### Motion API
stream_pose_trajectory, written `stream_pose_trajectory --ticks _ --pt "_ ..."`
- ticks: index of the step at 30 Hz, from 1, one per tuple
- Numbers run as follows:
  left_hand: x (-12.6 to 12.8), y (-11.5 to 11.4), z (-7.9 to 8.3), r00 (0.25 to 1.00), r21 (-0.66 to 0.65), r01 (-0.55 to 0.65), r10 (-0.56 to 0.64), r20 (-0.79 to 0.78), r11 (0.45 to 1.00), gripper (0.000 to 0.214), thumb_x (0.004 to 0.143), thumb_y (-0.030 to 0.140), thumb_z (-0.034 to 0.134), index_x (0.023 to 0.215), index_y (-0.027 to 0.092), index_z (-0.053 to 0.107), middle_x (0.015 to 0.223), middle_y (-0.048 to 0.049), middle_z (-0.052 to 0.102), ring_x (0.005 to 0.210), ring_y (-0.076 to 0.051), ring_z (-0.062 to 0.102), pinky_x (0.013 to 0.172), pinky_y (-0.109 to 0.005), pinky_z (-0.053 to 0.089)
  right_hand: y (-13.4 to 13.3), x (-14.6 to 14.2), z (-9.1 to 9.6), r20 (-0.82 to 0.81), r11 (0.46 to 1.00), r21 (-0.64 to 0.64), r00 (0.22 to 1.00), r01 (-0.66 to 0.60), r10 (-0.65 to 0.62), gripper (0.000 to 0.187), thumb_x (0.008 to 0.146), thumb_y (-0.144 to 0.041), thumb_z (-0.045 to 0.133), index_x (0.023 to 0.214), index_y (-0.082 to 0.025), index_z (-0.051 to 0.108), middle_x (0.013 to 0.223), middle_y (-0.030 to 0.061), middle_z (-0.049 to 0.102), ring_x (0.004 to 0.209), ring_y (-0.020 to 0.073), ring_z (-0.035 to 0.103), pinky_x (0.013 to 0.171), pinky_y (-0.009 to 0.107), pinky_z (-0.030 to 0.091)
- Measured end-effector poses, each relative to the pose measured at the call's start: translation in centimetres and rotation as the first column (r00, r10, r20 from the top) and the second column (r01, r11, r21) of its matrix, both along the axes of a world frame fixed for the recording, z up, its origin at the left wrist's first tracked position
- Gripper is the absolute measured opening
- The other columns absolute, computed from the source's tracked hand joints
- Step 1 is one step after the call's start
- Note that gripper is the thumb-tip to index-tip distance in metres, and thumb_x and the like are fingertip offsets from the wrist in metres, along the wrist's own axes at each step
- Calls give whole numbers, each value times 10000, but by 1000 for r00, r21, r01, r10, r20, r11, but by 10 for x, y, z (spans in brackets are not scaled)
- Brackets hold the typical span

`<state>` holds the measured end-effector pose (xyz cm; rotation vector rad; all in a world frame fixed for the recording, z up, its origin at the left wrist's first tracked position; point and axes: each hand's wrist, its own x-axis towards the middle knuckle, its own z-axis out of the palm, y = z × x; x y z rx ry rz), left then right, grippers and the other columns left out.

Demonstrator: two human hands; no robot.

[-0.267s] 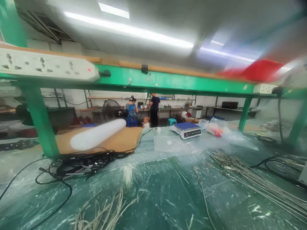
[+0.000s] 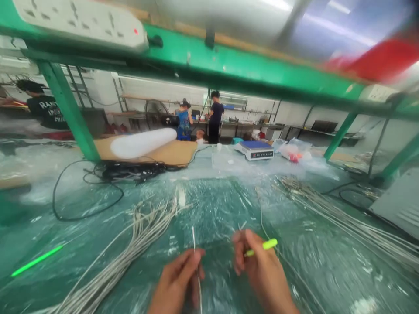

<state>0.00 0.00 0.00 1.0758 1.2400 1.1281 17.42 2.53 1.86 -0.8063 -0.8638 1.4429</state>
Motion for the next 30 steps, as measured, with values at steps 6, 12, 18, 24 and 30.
stream_pose_trajectory --ticks 6,12,18,24,30 --pt "-2 10 -8 999 73 47 -48 16 996 349 865 427 545 1046 139 627 679 15 646 384 -90 488 452 -240 407 -2 -18 39 18 999 43 1000 -17 16 630 928 -579 281 759 -112 669 585 56 620 449 133 530 420 233 404" --pt "0 9 -11 999 107 44 -43 -6 993 404 855 427 553 1141 143 587 755 6 666 360 -91 495 427 -243 421 -2 -32 17 199 976 183 968 119 -155 478 927 -529 398 859 -141 670 759 85 694 631 179 633 556 268 490" --pt "-1 6 -10 997 104 3 6 -80 995 376 866 440 534 1026 137 690 404 71 517 358 -103 438 466 -224 383 -12 -31 2 255 976 206 967 -66 11 179 884 -340 592 907 -180 670 843 51 706 791 178 658 749 278 516" --pt "-3 4 -7 998 88 -50 53 -36 995 415 839 418 585 1185 190 604 626 43 629 355 -72 461 420 -201 378 -15 -33 6 331 977 199 943 -80 9 198 907 -340 546 947 -221 699 929 45 723 915 183 665 808 242 504" --pt "0 0 -1 995 20 -63 65 -77 998 523 844 477 550 1236 131 567 358 88 474 330 -97 423 408 -196 345 -12 -39 -1 298 972 225 955 -72 2 119 847 -285 625 884 -203 703 834 50 728 687 143 649 619 207 520"
